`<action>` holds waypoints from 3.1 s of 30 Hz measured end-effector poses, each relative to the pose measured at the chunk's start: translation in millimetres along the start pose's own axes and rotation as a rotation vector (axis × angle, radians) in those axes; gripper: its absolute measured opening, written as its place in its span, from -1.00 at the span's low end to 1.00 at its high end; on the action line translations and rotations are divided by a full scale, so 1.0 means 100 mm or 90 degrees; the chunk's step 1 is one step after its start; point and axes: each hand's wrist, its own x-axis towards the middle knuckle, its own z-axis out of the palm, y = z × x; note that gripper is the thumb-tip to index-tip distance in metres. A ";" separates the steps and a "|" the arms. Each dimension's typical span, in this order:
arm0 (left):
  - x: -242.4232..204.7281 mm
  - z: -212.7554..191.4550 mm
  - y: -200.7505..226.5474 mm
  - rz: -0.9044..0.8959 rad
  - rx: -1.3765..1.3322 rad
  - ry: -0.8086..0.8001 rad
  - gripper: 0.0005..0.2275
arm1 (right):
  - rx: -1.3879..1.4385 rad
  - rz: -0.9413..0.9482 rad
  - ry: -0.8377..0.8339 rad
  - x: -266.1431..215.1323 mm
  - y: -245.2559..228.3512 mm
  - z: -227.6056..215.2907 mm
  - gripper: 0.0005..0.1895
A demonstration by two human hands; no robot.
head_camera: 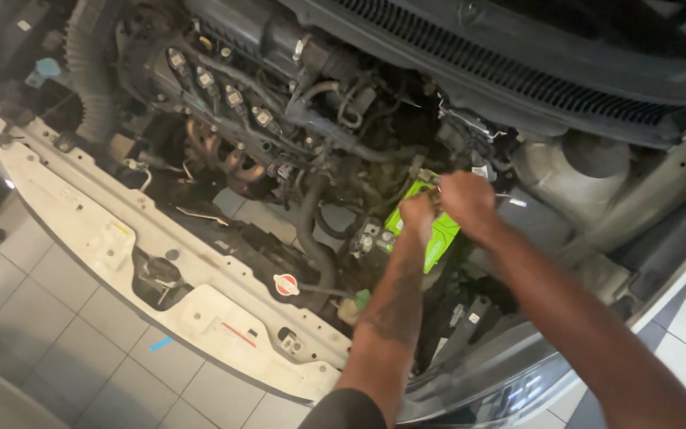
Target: Replacing a car battery in an engine bay.
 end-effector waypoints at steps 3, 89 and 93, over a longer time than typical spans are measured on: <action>0.15 -0.02 -0.02 -0.015 -0.023 0.008 -0.76 | -0.025 -0.010 0.083 0.13 -0.14 -0.01 -0.75; -2.00 -0.33 -0.09 0.118 0.170 -0.151 -0.78 | 0.477 0.246 0.230 -2.58 0.17 -0.26 -0.63; -3.07 -0.31 -0.31 0.266 0.385 -0.247 -0.80 | 0.610 0.423 0.340 -4.13 0.11 0.71 -0.62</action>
